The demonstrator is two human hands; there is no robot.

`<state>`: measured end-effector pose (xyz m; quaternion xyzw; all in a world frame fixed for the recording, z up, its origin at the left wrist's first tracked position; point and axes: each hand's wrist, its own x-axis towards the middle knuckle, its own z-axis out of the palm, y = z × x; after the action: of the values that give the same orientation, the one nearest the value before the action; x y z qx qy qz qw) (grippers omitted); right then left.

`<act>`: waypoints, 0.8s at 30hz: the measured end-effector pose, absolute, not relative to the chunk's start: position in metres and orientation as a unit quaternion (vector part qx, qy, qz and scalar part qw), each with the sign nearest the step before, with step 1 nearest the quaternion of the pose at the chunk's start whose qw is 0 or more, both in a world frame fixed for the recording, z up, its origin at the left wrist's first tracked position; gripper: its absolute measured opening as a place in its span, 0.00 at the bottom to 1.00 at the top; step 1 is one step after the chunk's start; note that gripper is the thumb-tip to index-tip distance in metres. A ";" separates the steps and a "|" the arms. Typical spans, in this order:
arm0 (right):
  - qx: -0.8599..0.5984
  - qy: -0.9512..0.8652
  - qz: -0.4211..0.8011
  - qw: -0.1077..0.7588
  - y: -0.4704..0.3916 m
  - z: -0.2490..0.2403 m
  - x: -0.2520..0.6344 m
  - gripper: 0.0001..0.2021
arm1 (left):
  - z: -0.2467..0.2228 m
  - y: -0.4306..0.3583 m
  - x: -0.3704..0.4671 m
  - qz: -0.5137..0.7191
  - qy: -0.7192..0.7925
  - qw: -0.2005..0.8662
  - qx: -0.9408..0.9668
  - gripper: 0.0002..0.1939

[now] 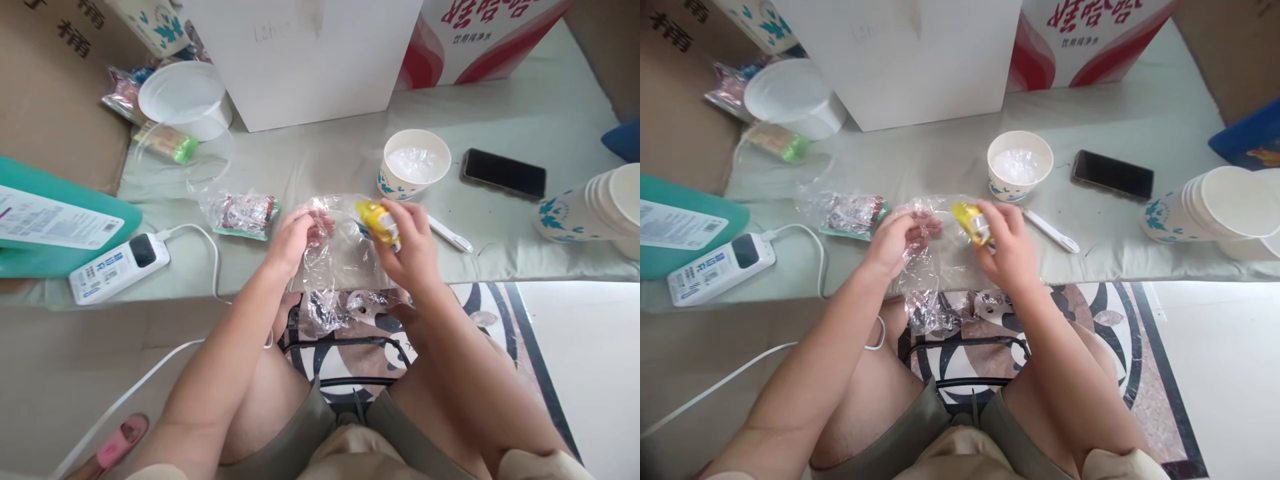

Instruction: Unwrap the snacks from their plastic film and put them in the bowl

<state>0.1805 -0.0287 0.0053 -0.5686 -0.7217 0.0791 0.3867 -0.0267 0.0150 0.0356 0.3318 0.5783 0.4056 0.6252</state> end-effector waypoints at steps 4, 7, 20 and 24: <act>-0.519 -0.788 -0.013 0.331 -0.034 0.007 0.167 0.28 | 0.037 0.017 -0.028 0.427 0.573 0.629 0.304 0.09; -0.505 -0.786 -0.032 0.355 -0.034 0.004 0.164 0.31 | 0.043 0.020 -0.032 0.457 0.562 0.609 0.323 0.12; -0.433 -0.798 0.036 0.417 0.049 0.121 0.067 0.24 | 0.049 0.019 -0.059 0.465 0.478 0.694 0.271 0.07; -0.370 -0.875 0.097 0.297 0.113 0.114 -0.015 0.23 | 0.049 0.016 -0.063 0.459 0.449 0.710 0.290 0.07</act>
<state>-0.0152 0.1131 0.1136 -0.3700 -0.8749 0.0970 0.2971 -0.0632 0.0164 0.0494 0.2895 0.4488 0.4586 0.7102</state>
